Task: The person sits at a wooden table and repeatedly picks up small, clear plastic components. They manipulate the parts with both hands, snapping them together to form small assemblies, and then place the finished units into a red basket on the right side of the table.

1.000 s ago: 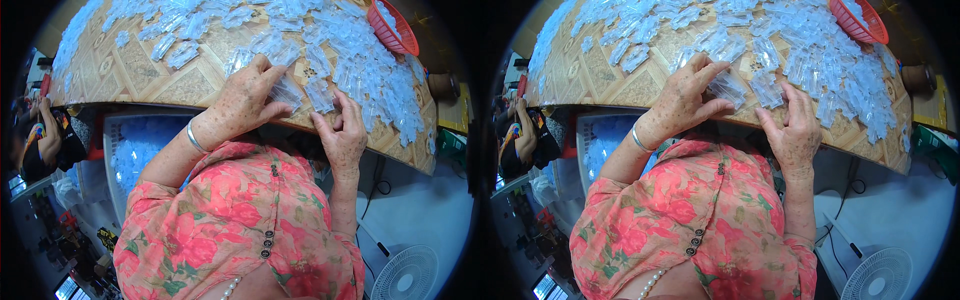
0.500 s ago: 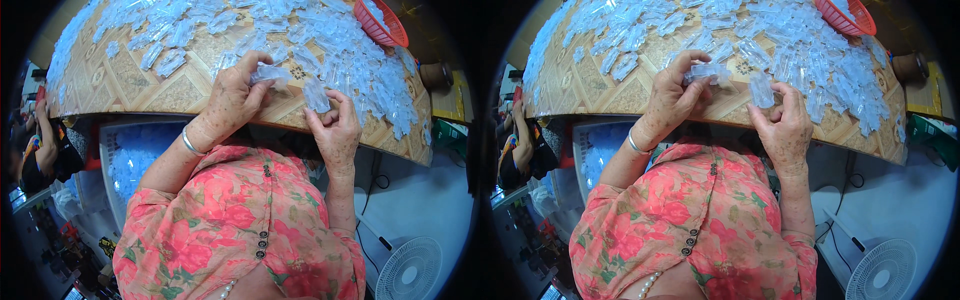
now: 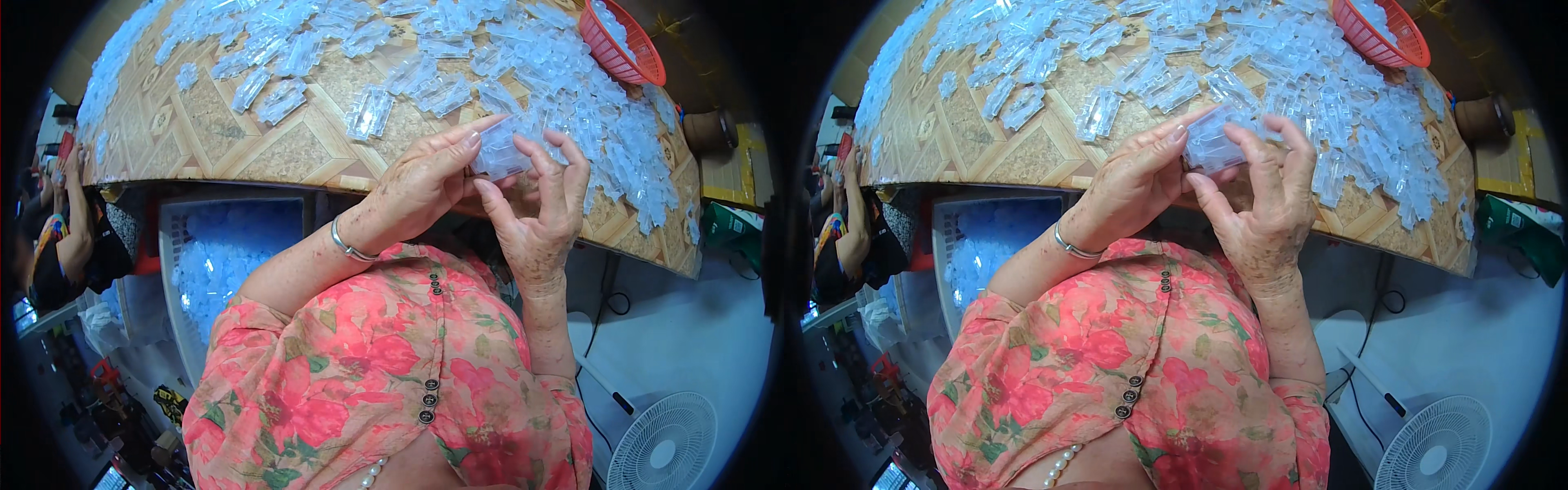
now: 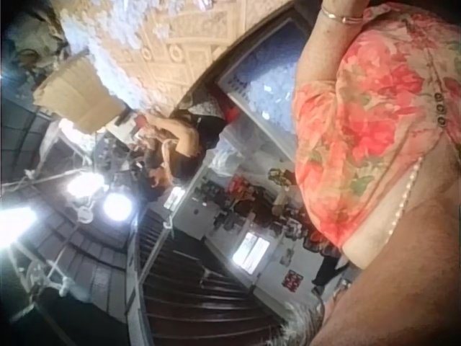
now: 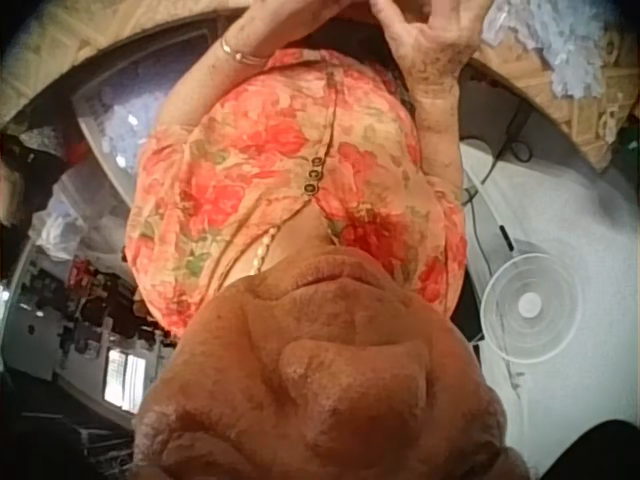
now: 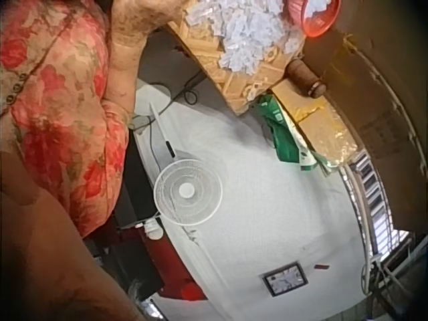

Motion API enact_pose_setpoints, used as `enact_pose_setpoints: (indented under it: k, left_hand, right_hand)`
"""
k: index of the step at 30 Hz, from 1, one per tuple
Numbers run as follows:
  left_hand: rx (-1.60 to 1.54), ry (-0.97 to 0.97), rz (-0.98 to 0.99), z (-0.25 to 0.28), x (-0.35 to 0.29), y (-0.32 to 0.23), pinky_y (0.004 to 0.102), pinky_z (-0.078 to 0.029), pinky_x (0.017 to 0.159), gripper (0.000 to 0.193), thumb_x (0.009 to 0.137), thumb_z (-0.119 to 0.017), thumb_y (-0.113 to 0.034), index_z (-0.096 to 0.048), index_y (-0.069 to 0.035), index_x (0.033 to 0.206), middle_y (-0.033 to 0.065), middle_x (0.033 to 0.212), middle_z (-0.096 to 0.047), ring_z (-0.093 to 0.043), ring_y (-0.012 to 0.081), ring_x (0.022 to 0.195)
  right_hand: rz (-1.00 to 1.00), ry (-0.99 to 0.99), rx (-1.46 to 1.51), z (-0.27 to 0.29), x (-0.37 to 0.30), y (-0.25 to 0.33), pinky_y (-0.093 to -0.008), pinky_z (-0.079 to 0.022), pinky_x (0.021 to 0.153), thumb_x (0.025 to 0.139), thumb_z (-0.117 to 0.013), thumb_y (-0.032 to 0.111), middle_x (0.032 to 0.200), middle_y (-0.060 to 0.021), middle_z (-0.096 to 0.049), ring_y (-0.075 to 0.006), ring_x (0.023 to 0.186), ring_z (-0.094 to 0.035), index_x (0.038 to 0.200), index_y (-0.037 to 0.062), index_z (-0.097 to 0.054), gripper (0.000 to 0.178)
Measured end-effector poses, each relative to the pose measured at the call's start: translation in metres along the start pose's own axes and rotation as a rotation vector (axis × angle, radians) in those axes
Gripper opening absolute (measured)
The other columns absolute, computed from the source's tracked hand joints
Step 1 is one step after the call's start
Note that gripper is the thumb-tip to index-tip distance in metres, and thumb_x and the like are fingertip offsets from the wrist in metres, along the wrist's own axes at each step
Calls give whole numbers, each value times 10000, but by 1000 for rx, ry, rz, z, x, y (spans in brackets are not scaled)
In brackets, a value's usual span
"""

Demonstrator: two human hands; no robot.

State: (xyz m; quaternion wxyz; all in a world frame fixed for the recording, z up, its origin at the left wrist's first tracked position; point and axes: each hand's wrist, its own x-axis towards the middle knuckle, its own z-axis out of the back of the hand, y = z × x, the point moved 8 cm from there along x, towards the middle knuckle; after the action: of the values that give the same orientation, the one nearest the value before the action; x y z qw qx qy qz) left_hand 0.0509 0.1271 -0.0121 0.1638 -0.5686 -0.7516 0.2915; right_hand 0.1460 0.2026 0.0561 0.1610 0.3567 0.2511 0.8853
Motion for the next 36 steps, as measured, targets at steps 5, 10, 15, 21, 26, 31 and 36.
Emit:
enact_pose_setpoints:
  k: [5, 10, 15, 21, 26, 31, 36]
  left_hand:
    - [96, -80, 2, 3, -2, -7, 346, -588, 906, 511, 1098, -435, -345, -449, 21, 1455, 163, 1281, -630, -687, 195, 1030]
    - [297, -134, -28, 25, 1, -26, 234, -557, 612, 448, 1088, -471, -389, -640, 25, 1107, 110, 886, -716, -658, 127, 667]
    - [798, -145, 90, 25, 2, -45, 214, -516, 580, 369, 1055, -546, -356, -661, -6, 1078, 51, 783, -675, -632, 87, 651]
    - [1556, 118, -236, 17, 16, -54, 367, -538, 652, 253, 927, -629, -195, -679, -45, 1124, 118, 727, -673, -660, 291, 680]
    - [1797, 310, -290, -11, 19, -60, 496, -518, 776, 379, 864, -618, -129, -644, -90, 1241, 185, 865, -668, -633, 455, 822]
    - [1982, 166, -560, -24, 22, -73, 493, -508, 815, 457, 883, -664, -187, -569, -55, 1310, 210, 1033, -626, -636, 416, 949]
    - [1885, -15, -495, -20, 1, -66, 470, -509, 785, 440, 874, -735, -232, -579, -6, 1219, 197, 1022, -606, -626, 408, 937]
  right_hand:
    - [-100, 11, 111, -4, -2, -14, -320, -546, 828, 717, -900, 189, 1300, -148, -611, -188, 1011, -651, 1206, 93, -620, 571]
    - [-430, -51, 831, -14, -18, -36, -295, -528, 866, 908, -767, 304, 1335, -166, -619, -165, 1111, -622, 1311, 56, -514, 536]
    - [-613, 53, 919, -16, -29, -51, -275, -528, 822, 1056, -467, 436, 1337, -168, -617, -176, 1130, -629, 1394, 21, -446, 536]
    - [-641, 66, 801, -19, -30, -54, -292, -575, 790, 1094, -384, 408, 1303, -183, -630, -216, 1106, -658, 1419, 15, -429, 513]
    - [-686, 120, 859, -20, -27, -59, -287, -611, 685, 1104, -343, 426, 1227, -211, -664, -259, 967, -735, 1448, 14, -410, 541]
    - [-736, 152, 909, -23, -28, -64, -248, -607, 638, 1094, -389, 438, 1188, -189, -665, -231, 878, -742, 1462, 19, -400, 558]
    - [-740, 152, 886, -21, -28, -65, -219, -594, 616, 1067, -516, 310, 1218, -188, -643, -201, 849, -736, 1471, 17, -388, 516]
